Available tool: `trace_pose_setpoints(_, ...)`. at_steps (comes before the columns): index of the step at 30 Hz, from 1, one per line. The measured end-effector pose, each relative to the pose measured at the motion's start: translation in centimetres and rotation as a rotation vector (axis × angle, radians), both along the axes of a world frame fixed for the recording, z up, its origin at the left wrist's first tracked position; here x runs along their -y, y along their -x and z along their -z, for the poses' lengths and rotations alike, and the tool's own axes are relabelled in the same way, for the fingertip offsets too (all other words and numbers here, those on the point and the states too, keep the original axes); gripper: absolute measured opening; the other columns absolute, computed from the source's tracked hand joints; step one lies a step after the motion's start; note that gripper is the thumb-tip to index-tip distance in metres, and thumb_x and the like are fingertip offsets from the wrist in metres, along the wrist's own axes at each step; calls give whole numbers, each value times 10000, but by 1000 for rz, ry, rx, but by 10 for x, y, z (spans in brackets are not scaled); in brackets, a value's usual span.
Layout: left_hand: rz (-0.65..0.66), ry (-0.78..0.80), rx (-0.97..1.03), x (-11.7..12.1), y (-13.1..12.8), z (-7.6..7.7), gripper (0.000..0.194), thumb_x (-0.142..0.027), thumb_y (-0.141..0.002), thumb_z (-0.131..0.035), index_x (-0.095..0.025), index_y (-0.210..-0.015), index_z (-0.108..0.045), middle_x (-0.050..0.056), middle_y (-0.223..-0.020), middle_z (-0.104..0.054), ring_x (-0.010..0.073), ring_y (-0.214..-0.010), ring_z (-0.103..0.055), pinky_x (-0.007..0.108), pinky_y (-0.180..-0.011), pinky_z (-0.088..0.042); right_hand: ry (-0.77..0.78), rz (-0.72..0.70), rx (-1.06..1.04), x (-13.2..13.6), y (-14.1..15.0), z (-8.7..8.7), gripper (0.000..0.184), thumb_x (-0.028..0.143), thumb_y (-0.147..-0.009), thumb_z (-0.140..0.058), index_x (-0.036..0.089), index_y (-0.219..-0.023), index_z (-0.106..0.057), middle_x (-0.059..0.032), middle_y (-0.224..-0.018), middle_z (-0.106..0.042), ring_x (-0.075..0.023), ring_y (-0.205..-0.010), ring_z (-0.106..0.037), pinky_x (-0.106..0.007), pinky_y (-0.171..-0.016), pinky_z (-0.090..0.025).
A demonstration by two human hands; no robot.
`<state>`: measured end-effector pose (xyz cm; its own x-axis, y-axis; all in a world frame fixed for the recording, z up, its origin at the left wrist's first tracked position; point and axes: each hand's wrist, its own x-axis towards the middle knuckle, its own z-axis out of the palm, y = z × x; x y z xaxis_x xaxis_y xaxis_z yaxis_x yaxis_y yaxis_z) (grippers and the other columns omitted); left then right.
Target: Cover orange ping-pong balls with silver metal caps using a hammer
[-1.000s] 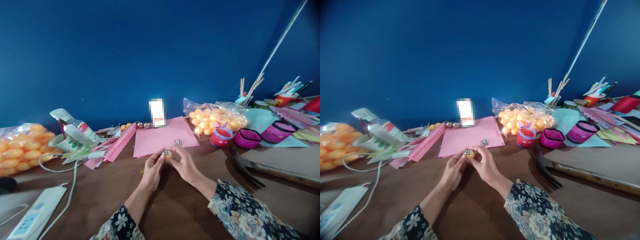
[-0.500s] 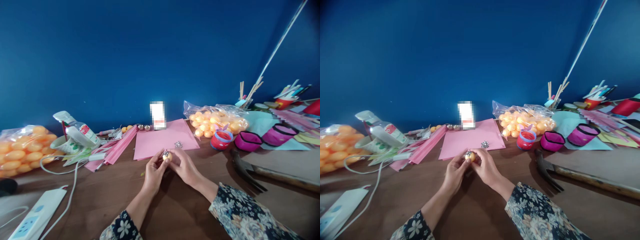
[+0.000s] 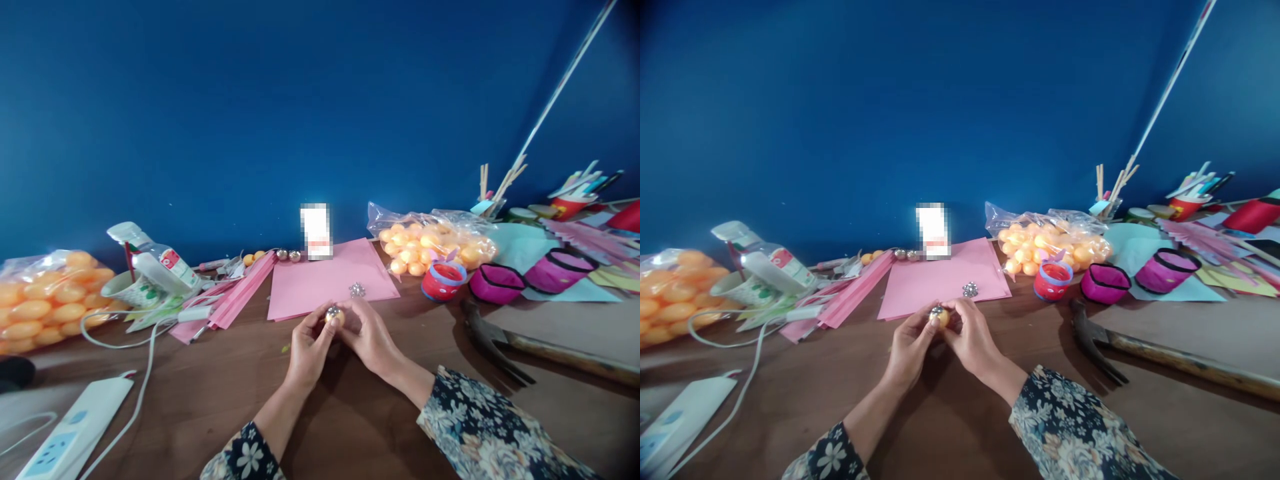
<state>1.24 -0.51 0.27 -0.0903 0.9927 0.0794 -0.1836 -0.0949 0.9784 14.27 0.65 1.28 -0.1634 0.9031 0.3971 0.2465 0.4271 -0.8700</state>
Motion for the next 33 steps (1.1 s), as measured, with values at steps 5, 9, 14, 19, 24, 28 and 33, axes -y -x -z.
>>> trace_pose_setpoints(5, -10, 9, -26, 1, 1, -1, 348, -293, -686, -691, -174, -1013, -671, 84, -998, -698, 229, -932, -633, 335, -861, -482, 22, -9, 11, 0, 0, 2, 185, 242, -789, -597, 195, -964, -557, -69, -955, -611, -181, -842, -611, -300, -751, -519)
trace_pose_setpoints(9, -19, 15, -16, 1, 0, 1, 348, -298, -690, -689, -180, -1016, -666, 84, -1003, -692, 230, -928, -630, 334, -834, -493, -2, -23, 31, -1, -1, 4, 205, 203, -791, -586, 203, -993, -547, -64, -977, -593, -183, -879, -595, -295, -759, -508)
trace_pose_setpoints(14, 24, 82, 159, 2, 0, -3, 337, -313, -695, -689, -168, -998, -662, 82, -966, -693, 206, -891, -633, 313, -797, -501, -30, -52, 56, -2, -5, 0, 225, 170, -773, -600, 208, -989, -548, -56, -984, -568, -175, -857, -586, -283, -736, -501)
trace_pose_setpoints(19, 84, 184, 396, -1, 4, -9, 265, -326, -728, -661, -140, -916, -666, 67, -880, -694, 165, -794, -637, 278, -705, -514, -64, -101, 68, -5, -7, -2, 263, 145, -754, -625, 224, -1000, -571, -39, -987, -585, -173, -898, -578, -295, -803, -475)
trace_pose_setpoints(24, 94, 205, 401, -2, 6, -9, 203, -252, -682, -710, -127, -833, -657, 44, -812, -685, 131, -739, -629, 230, -680, -502, -87, -138, 91, -7, -10, -4, 247, 156, -763, -621, 223, -999, -586, -46, -981, -607, -179, -903, -580, -312, -814, -468)
trace_pose_setpoints(28, 117, 215, 412, -1, 7, -10, 163, -249, -676, -715, -136, -769, -643, 24, -768, -673, 116, -705, -617, 232, -673, -496, -128, -177, 118, -11, -13, -2, 268, 131, -751, -627, 227, -997, -585, -36, -968, -623, -176, -915, -583, -317, -836, -455)
trace_pose_setpoints(33, 90, 235, 430, -3, 8, -11, 220, -277, -642, -739, -137, -777, -636, 30, -779, -669, 127, -726, -622, 248, -696, -494, -112, -193, 122, -11, -12, -4, 325, 144, -741, -620, 226, -1050, -563, -57, -1032, -614, -192, -966, -579, -346, -867, -464)
